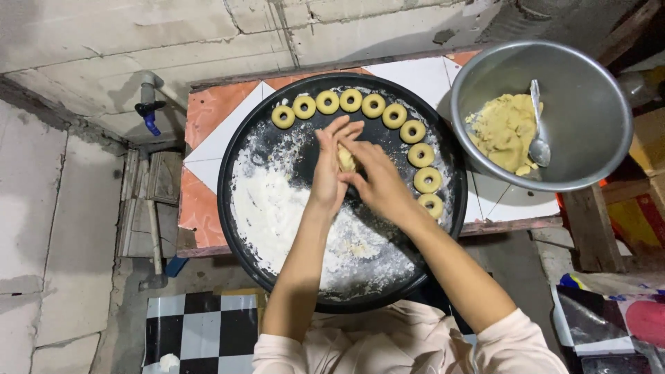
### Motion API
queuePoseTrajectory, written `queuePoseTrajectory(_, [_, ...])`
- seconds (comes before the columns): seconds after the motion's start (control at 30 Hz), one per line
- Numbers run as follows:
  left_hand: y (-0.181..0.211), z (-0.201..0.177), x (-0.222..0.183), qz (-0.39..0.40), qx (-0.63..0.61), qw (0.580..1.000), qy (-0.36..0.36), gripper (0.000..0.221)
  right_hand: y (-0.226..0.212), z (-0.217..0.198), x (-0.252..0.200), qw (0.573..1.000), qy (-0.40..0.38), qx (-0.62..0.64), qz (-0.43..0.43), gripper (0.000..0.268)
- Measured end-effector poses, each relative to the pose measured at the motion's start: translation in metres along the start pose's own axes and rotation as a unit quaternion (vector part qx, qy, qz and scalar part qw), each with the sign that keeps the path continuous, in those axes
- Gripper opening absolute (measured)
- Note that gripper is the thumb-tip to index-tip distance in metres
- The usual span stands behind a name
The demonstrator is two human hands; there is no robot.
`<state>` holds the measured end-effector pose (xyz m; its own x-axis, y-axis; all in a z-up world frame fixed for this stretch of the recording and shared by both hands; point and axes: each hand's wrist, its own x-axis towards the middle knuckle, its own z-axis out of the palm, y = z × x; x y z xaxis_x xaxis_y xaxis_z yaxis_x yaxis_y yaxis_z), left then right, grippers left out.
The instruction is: Rolling dough into small balls and shaping them into rings on a floured tray.
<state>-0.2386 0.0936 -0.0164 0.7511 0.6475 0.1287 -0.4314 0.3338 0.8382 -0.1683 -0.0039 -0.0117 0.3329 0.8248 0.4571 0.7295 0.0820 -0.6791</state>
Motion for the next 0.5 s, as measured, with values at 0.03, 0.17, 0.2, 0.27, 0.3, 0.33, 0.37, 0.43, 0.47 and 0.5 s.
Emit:
queuePoseTrajectory(0.03, [0.009, 0.002, 0.0, -0.029, 0.02, 0.999, 0.002, 0.06, 0.012, 0.008, 0.002, 0.998, 0.02, 0.035, 0.047, 0.053])
queuePoseTrajectory(0.17, [0.017, -0.009, 0.005, -0.031, 0.155, 0.984, 0.078, 0.061, 0.063, 0.036, 0.004, 0.981, -0.014, -0.014, 0.195, 0.022])
queuePoseTrajectory(0.2, [0.021, -0.008, 0.003, -0.033, 0.154, 0.984, 0.078, 0.061, 0.083, 0.046, 0.0, 0.98, -0.015, -0.015, 0.196, 0.022])
queuePoseTrajectory(0.27, [0.03, -0.008, 0.0, -0.036, 0.146, 0.982, 0.11, 0.045, 0.121, 0.067, -0.008, 0.948, -0.146, -0.194, 0.204, 0.036])
queuePoseTrajectory(0.3, [0.028, -0.011, 0.003, -0.037, 0.146, 0.982, 0.112, 0.045, 0.113, 0.066, -0.003, 0.948, -0.148, -0.193, 0.204, 0.036])
queuePoseTrajectory(0.33, [0.025, -0.015, 0.005, -0.042, 0.155, 0.981, 0.113, 0.039, 0.105, 0.066, 0.0, 0.944, -0.159, -0.243, 0.159, 0.025])
queuePoseTrajectory(0.37, [0.022, -0.018, 0.006, -0.047, 0.164, 0.979, 0.114, 0.034, 0.098, 0.066, 0.003, 0.935, -0.168, -0.291, 0.113, 0.017])
queuePoseTrajectory(0.43, [0.02, -0.02, 0.004, -0.047, 0.168, 0.978, 0.113, 0.031, 0.082, 0.074, 0.008, 0.919, -0.2, -0.321, 0.116, 0.021])
queuePoseTrajectory(0.47, [0.019, -0.017, 0.009, -0.037, 0.168, 0.979, 0.105, 0.029, 0.078, 0.072, 0.015, 0.899, -0.222, -0.359, 0.114, 0.026])
queuePoseTrajectory(0.5, [0.018, -0.016, 0.011, -0.034, 0.168, 0.98, 0.1, 0.029, 0.082, 0.07, 0.02, 0.899, -0.216, -0.362, 0.114, 0.026])
